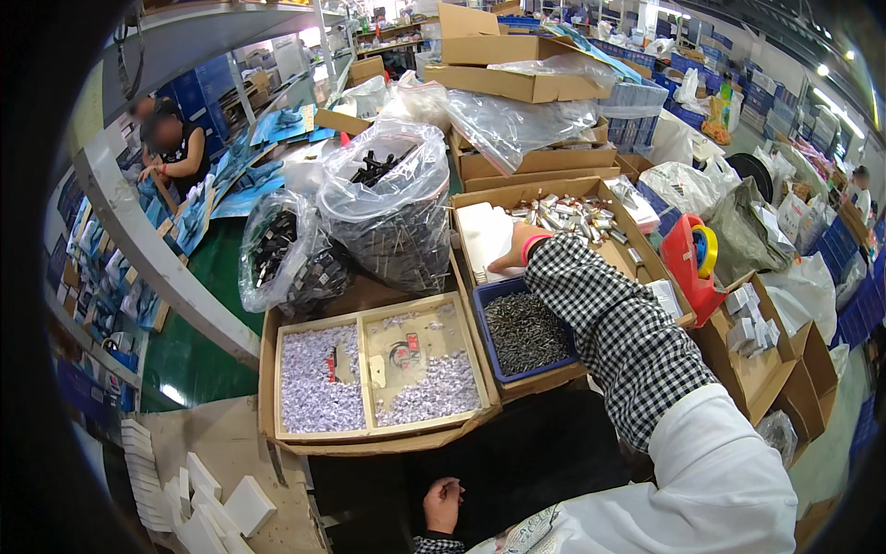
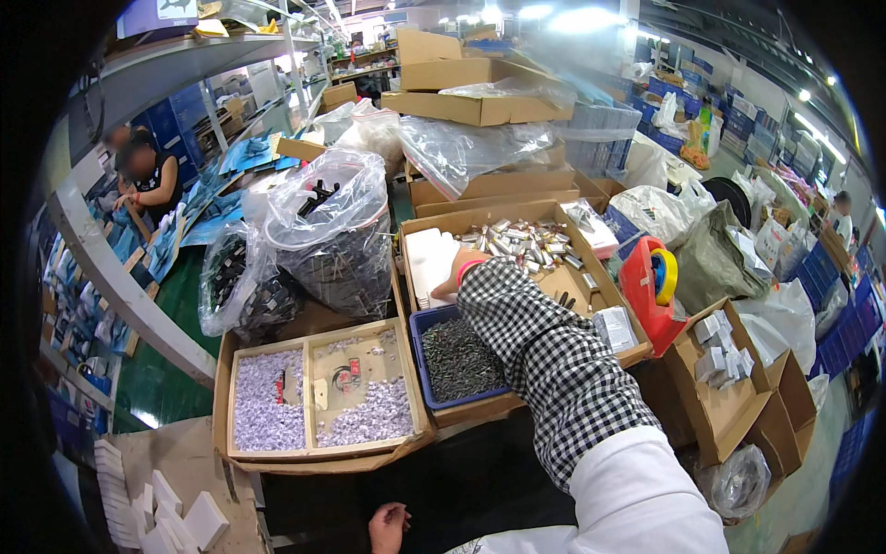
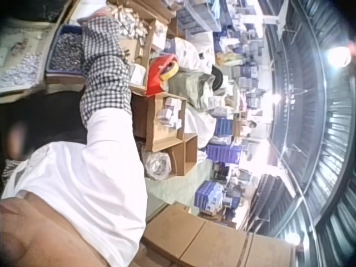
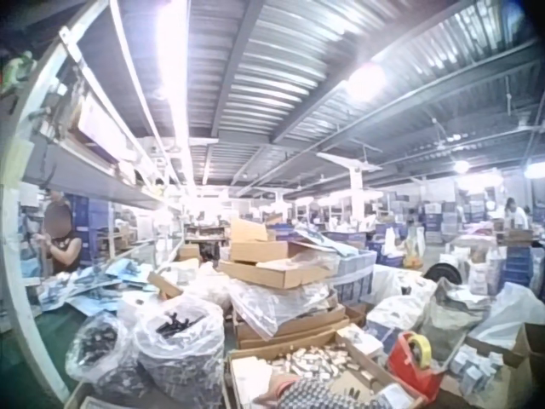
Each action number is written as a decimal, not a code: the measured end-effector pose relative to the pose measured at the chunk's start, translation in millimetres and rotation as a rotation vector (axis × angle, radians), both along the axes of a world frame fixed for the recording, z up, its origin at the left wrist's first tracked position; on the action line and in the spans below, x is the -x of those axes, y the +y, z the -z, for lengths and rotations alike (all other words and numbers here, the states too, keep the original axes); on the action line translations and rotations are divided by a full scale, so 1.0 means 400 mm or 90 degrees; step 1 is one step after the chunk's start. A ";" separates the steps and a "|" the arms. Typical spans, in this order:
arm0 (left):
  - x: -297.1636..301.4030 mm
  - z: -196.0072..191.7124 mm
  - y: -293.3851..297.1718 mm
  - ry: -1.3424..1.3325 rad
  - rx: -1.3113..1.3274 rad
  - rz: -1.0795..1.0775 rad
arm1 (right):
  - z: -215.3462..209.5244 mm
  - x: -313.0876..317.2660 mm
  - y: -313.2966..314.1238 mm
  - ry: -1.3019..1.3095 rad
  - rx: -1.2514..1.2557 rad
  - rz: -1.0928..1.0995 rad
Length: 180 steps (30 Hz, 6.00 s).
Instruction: The person repeatedly picks small black components and white foam pieces from trays, places them into small white boxes, and seals the boxes with tape. The process is continuous and repetitive throughout the clip.
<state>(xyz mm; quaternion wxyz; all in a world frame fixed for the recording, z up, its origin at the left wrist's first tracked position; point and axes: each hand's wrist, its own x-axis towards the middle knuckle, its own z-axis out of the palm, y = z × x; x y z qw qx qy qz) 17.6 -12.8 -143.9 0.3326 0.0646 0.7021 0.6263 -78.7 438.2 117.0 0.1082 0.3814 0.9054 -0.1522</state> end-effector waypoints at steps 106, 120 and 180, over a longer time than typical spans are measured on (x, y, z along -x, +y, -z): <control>-0.245 -0.270 -0.019 0.115 -0.163 0.063 | 0.345 -0.683 -0.660 0.531 0.727 -0.014; -0.237 -0.297 -0.033 0.189 -0.003 0.105 | 0.351 -0.677 -0.650 0.521 0.712 -0.153; -0.231 -0.322 0.122 0.658 0.152 0.070 | 0.235 -0.617 -0.675 0.584 0.284 -0.115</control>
